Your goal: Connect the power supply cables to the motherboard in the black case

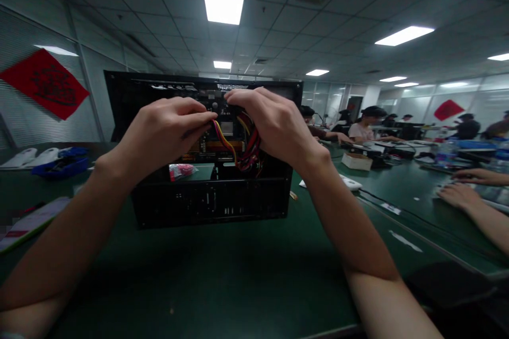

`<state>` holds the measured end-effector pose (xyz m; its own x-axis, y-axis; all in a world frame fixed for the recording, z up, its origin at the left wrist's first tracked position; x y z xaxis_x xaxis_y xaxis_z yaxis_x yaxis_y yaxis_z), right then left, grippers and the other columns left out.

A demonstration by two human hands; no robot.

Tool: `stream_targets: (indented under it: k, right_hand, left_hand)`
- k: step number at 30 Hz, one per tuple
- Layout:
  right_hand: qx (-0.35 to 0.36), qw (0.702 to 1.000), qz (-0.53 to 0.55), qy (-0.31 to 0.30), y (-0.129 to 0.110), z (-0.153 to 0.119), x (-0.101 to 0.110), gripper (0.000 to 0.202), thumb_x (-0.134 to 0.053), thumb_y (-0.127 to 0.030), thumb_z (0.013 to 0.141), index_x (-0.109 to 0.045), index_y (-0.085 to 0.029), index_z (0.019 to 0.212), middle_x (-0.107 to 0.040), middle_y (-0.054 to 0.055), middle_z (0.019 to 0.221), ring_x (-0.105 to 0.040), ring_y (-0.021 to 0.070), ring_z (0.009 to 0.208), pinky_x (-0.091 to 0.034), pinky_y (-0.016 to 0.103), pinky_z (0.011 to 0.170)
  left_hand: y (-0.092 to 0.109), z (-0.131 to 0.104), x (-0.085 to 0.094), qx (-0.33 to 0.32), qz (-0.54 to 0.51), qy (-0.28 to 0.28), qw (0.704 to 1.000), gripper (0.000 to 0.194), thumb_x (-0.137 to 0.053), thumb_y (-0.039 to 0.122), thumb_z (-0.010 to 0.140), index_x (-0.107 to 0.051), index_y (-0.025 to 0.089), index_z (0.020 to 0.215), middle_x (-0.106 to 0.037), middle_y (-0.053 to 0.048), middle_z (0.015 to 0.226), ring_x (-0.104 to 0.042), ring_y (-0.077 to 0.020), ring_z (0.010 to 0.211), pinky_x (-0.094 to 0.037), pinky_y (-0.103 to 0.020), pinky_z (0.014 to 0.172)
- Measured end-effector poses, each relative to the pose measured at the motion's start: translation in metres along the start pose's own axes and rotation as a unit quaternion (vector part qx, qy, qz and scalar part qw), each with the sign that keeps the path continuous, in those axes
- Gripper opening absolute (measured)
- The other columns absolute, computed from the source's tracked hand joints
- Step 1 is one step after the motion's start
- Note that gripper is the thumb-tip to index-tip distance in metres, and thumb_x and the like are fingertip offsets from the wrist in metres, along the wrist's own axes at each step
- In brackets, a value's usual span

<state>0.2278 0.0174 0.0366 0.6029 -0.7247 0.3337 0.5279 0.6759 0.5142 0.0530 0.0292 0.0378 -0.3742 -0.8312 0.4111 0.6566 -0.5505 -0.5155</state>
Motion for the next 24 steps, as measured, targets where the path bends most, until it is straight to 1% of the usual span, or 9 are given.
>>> stream_targets:
  k: [3, 7, 9, 11, 14, 17, 18, 21, 24]
  right_hand:
    - [-0.077, 0.997, -0.003, -0.030, 0.009, 0.001, -0.015, 0.034, -0.049, -0.017, 0.095, -0.055, -0.022, 0.129, -0.067, 0.008, 0.124, -0.064, 0.0230, 0.115, -0.053, 0.041, 0.093]
    - [-0.113, 0.991, -0.036, -0.065, 0.017, 0.004, -0.040, 0.034, -0.048, -0.009, 0.093, -0.058, -0.019, 0.124, -0.067, 0.011, 0.122, -0.063, 0.0225, 0.112, -0.051, 0.036, 0.092]
    - [-0.125, 0.985, -0.055, -0.108, 0.019, 0.005, -0.059, 0.034, -0.046, -0.008, 0.094, -0.058, -0.017, 0.124, -0.067, 0.012, 0.123, -0.063, 0.0225, 0.111, -0.051, 0.034, 0.092]
    - [-0.140, 0.973, -0.075, -0.165, 0.021, 0.004, -0.080, 0.032, -0.044, -0.009, 0.096, -0.059, -0.014, 0.124, -0.066, 0.015, 0.124, -0.064, 0.0238, 0.110, -0.051, 0.033, 0.091]
    - [-0.179, 0.942, -0.101, -0.266, 0.025, -0.006, -0.110, 0.033, -0.039, -0.010, 0.098, -0.058, -0.010, 0.126, -0.066, 0.019, 0.123, -0.068, 0.0262, 0.104, -0.053, 0.033, 0.086]
    - [-0.211, 0.907, -0.120, -0.344, 0.028, -0.019, -0.133, 0.036, -0.034, -0.008, 0.100, -0.057, -0.010, 0.128, -0.068, 0.021, 0.116, -0.071, 0.0291, 0.096, -0.055, 0.036, 0.079]
    - [-0.211, 0.900, -0.120, -0.363, 0.029, -0.023, -0.139, 0.036, -0.034, -0.009, 0.100, -0.057, -0.010, 0.127, -0.068, 0.021, 0.115, -0.071, 0.0297, 0.096, -0.055, 0.036, 0.078]
    - [-0.187, 0.891, -0.094, -0.404, 0.028, -0.034, -0.153, 0.032, -0.036, -0.013, 0.102, -0.062, -0.012, 0.120, -0.070, 0.020, 0.113, -0.071, 0.0301, 0.099, -0.055, 0.037, 0.080]
    - [-0.152, 0.884, -0.050, -0.439, 0.024, -0.045, -0.162, 0.027, -0.045, -0.016, 0.100, -0.069, -0.012, 0.112, -0.072, 0.019, 0.109, -0.071, 0.0296, 0.099, -0.054, 0.035, 0.081]
  left_hand:
    - [-0.004, 0.001, 0.001, -0.002, 0.011, 0.052, 0.999, 0.033, -0.044, 0.022, 0.100, -0.071, 0.018, 0.118, -0.075, -0.010, 0.112, -0.071, -0.0232, 0.099, -0.054, -0.038, 0.087]
    - [-0.006, 0.003, -0.004, 0.001, -0.004, 0.095, 0.995, 0.032, -0.045, 0.020, 0.099, -0.072, 0.021, 0.117, -0.075, -0.008, 0.116, -0.070, -0.0227, 0.107, -0.053, -0.038, 0.093]
    - [-0.006, 0.005, -0.011, 0.004, -0.009, 0.106, 0.994, 0.032, -0.046, 0.019, 0.099, -0.071, 0.022, 0.120, -0.075, -0.007, 0.116, -0.070, -0.0218, 0.107, -0.053, -0.038, 0.094]
    - [-0.005, 0.006, -0.021, 0.008, -0.007, 0.097, 0.995, 0.033, -0.048, 0.018, 0.097, -0.069, 0.021, 0.122, -0.076, -0.008, 0.114, -0.071, -0.0220, 0.105, -0.054, -0.037, 0.093]
    - [-0.011, 0.006, -0.044, 0.021, 0.008, 0.027, 0.999, 0.031, -0.050, 0.015, 0.094, -0.072, 0.019, 0.116, -0.077, -0.009, 0.107, -0.072, -0.0230, 0.098, -0.055, -0.037, 0.088]
    - [-0.029, 0.000, -0.069, 0.056, 0.021, -0.071, 0.996, 0.028, -0.050, 0.017, 0.094, -0.075, 0.018, 0.107, -0.077, -0.010, 0.105, -0.073, -0.0237, 0.090, -0.056, -0.035, 0.082]
    - [-0.036, -0.004, -0.076, 0.065, 0.016, -0.098, 0.993, 0.028, -0.050, 0.017, 0.093, -0.075, 0.018, 0.107, -0.076, -0.010, 0.107, -0.073, -0.0239, 0.090, -0.056, -0.035, 0.081]
    - [-0.050, -0.016, -0.095, 0.055, -0.027, -0.172, 0.983, 0.028, -0.054, 0.016, 0.091, -0.076, 0.020, 0.107, -0.074, -0.010, 0.117, -0.072, -0.0247, 0.098, -0.056, -0.034, 0.084]
    - [-0.054, -0.028, -0.114, 0.046, -0.069, -0.254, 0.964, 0.028, -0.057, 0.014, 0.088, -0.077, 0.020, 0.107, -0.075, -0.010, 0.115, -0.071, -0.0243, 0.100, -0.055, -0.032, 0.084]
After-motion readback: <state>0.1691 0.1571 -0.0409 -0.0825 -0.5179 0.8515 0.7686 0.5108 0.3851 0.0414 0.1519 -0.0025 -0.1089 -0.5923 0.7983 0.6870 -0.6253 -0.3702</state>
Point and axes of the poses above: each hand's wrist, its own z-axis towards the middle knuckle, its own x-axis out of the back of the hand, y = z × x, the point moved 6 cm from there along z, towards the middle knuckle
